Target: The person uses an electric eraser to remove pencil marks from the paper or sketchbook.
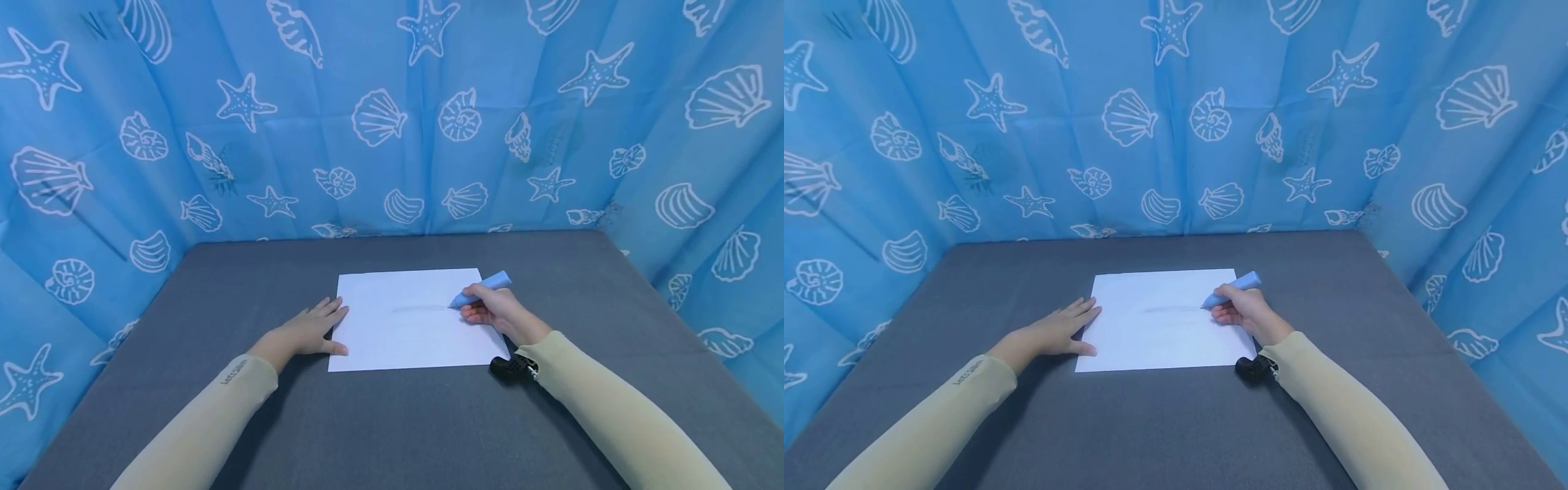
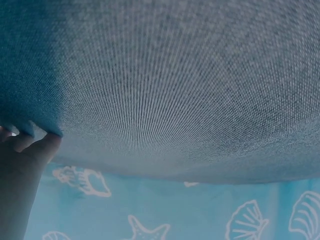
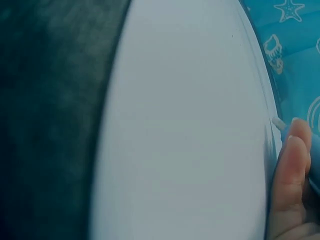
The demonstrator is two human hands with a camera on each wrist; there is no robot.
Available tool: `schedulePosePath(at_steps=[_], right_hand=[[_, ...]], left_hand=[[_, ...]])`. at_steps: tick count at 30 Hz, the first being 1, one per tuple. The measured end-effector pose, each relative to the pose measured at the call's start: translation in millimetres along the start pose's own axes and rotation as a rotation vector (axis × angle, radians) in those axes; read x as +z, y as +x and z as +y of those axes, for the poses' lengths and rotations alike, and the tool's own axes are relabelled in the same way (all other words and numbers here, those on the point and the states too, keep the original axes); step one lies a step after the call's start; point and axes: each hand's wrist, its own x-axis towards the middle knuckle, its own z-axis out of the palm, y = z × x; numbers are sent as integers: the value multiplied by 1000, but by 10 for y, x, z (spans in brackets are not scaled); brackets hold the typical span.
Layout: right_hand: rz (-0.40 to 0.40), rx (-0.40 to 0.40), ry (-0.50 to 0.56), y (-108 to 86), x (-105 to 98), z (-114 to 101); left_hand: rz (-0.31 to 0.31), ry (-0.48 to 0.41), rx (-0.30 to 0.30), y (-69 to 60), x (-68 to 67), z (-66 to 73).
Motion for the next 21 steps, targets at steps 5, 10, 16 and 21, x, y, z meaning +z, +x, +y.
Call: schedulePosePath(at_steps=[5, 10, 16, 21], right_hand=[[36, 2, -36, 19, 24, 10], [47, 4, -51, 34, 31, 23], [68, -15, -64, 27, 50, 31], [76, -16, -78, 45, 49, 44]], left_hand=[[-4, 1, 4, -17, -6, 15], [-5, 2, 7, -4, 11, 7], [2, -2, 1, 4, 17, -1], [-3, -1, 14, -4, 6, 1]])
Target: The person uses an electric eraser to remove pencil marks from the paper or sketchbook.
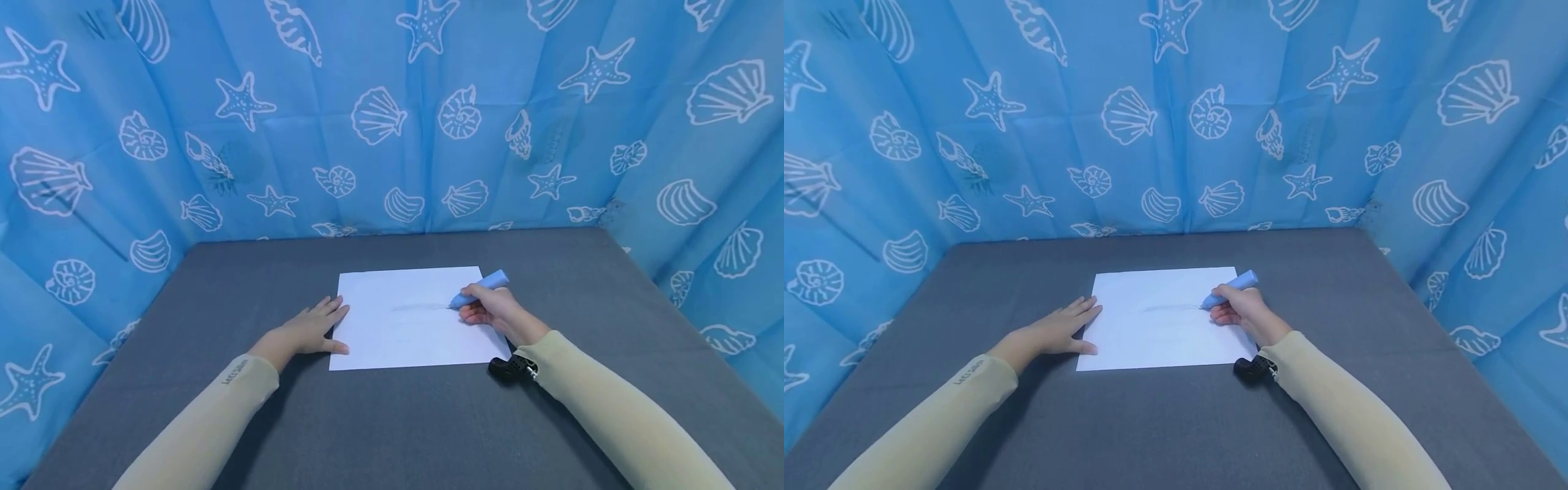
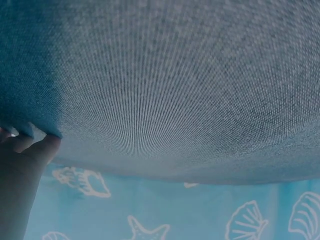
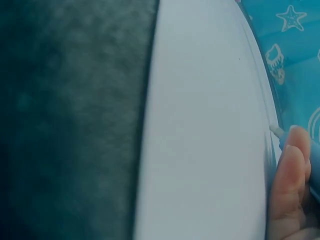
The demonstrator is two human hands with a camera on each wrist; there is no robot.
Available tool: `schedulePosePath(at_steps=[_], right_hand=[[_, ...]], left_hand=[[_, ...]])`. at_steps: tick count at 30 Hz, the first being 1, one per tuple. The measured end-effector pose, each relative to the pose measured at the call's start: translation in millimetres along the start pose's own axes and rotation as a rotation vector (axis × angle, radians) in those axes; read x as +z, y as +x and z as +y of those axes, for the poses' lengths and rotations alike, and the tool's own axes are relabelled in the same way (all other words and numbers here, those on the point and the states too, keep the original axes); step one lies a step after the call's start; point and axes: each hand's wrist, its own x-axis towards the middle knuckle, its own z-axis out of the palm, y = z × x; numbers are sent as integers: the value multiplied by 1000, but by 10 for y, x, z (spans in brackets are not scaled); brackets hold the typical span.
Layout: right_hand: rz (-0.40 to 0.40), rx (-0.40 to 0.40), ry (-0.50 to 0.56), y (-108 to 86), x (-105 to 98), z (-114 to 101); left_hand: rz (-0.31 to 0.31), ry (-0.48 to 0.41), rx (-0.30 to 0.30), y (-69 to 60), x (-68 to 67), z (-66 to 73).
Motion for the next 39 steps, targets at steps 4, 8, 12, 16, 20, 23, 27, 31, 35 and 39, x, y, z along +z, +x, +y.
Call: schedulePosePath(at_steps=[4, 8, 12, 16, 20, 23, 27, 31, 35, 39], right_hand=[[15, 2, 7, -7, -4, -1], [14, 5, 15, -10, -9, -9], [16, 0, 18, 0, -18, -9], [3, 4, 7, 0, -19, 0], [1, -1, -2, -17, 4, 1], [13, -6, -12, -21, 13, 9], [22, -10, -18, -20, 3, 20], [23, -7, -20, -24, -12, 20], [27, 0, -10, -23, -8, 15], [34, -7, -6, -24, -3, 14]], left_hand=[[1, -7, 11, -8, -1, 9], [-1, -8, 2, -11, -4, 13], [5, -10, -1, -9, -7, 11], [11, -11, 7, -6, -4, 5], [8, -11, 3, -11, -6, 3], [4, -11, 3, -10, -4, 0], [2, -8, -2, -7, 2, 2], [-3, -12, -2, -7, 5, 13], [-9, -16, -4, -4, 6, 15], [-14, -14, -10, 2, 2, 19]])
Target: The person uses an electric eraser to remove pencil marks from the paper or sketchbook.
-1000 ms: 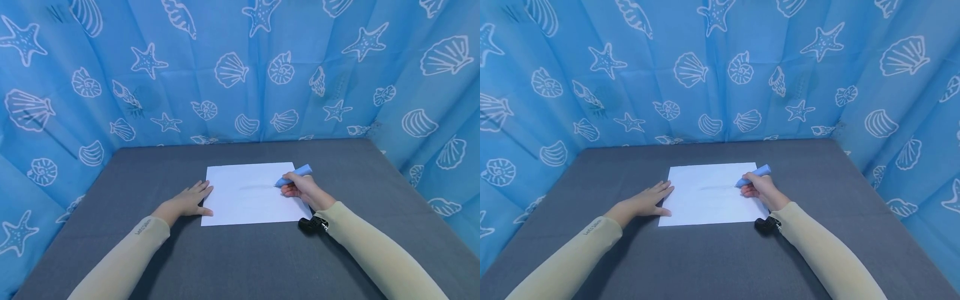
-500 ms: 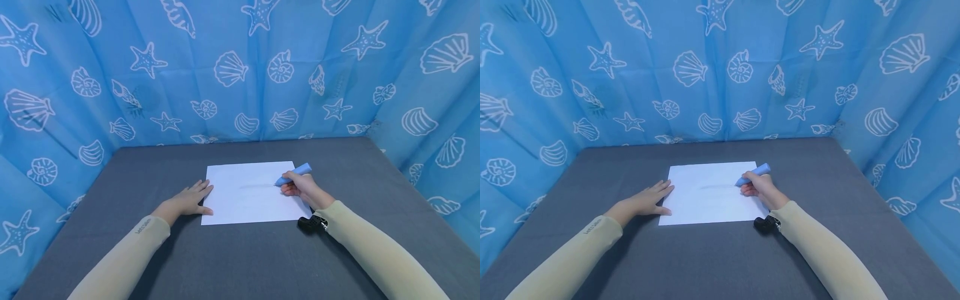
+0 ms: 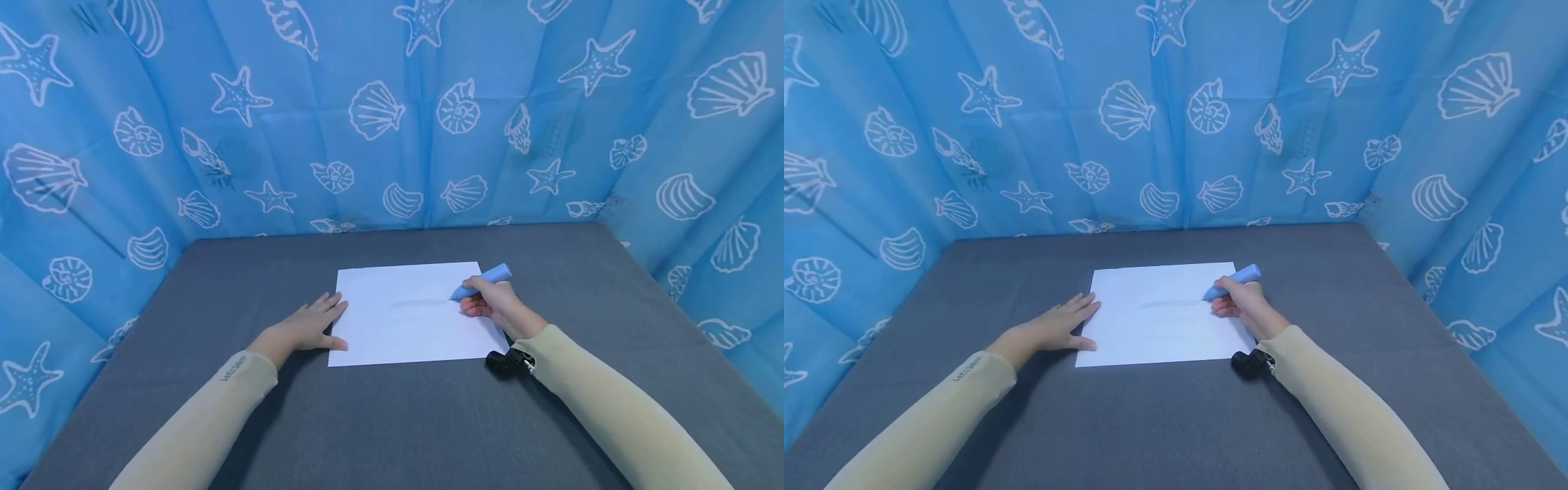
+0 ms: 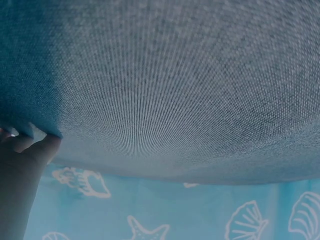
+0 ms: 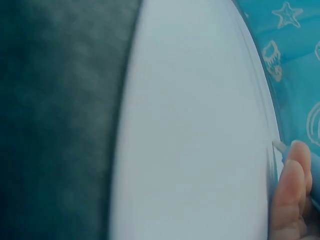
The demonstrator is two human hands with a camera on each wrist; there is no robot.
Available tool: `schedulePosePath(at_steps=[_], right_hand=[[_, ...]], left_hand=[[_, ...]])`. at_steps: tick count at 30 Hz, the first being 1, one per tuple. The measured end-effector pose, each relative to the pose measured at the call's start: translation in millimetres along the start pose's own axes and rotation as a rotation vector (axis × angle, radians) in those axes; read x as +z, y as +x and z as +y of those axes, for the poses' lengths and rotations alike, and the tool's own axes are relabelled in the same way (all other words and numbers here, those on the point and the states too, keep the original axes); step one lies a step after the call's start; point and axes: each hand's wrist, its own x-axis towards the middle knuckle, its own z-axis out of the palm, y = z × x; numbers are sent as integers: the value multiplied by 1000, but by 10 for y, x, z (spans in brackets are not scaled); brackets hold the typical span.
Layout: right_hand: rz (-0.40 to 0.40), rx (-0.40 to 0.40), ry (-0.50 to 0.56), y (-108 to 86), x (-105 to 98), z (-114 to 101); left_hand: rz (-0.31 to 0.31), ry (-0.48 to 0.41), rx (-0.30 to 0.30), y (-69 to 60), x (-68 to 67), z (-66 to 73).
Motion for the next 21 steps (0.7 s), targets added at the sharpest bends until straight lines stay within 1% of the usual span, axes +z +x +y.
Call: schedulePosePath(at_steps=[6, 11, 16, 21], right_hand=[[-10, 12, -19, 6, 11, 0], [-5, -6, -8, 0, 14, 0], [-1, -4, 3, -25, 9, 1], [-12, -1, 9, -20, 18, -8]], left_hand=[[-1, 9, -1, 2, -1, -20], [3, 15, -6, 2, 0, -31], [3, 9, 3, -2, -11, -16], [-4, 2, -5, -11, -25, 5]])
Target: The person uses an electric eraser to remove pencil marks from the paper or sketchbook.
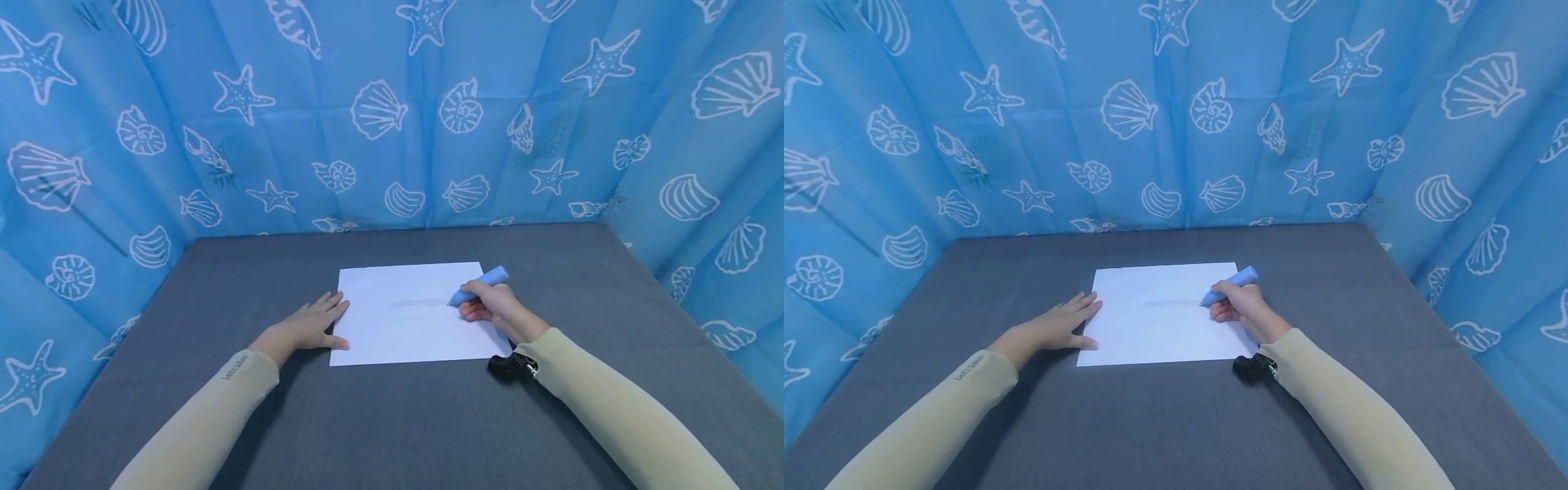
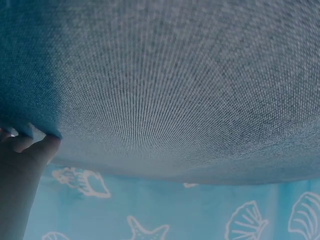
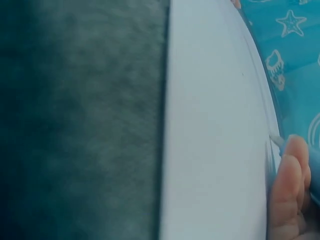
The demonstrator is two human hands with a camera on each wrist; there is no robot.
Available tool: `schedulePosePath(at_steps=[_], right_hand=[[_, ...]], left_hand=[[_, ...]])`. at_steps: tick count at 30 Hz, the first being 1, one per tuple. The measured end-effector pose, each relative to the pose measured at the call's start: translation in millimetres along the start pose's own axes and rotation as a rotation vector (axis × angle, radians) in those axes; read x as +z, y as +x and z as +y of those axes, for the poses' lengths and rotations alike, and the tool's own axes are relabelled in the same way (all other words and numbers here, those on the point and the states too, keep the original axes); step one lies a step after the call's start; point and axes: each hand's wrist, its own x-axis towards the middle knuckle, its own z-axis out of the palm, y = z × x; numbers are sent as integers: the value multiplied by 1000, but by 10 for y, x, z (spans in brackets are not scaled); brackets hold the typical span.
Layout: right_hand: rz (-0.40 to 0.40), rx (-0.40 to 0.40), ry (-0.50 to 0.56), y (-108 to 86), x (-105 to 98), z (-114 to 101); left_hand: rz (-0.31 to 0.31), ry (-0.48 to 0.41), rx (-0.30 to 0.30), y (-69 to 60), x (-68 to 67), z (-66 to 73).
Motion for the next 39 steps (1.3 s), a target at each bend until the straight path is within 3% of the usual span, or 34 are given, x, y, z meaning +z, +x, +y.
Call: schedulePosePath(at_steps=[39], right_hand=[[-2, 5, -10, 19, 33, -9]], left_hand=[[-9, 6, 1, 9, 9, -41]])
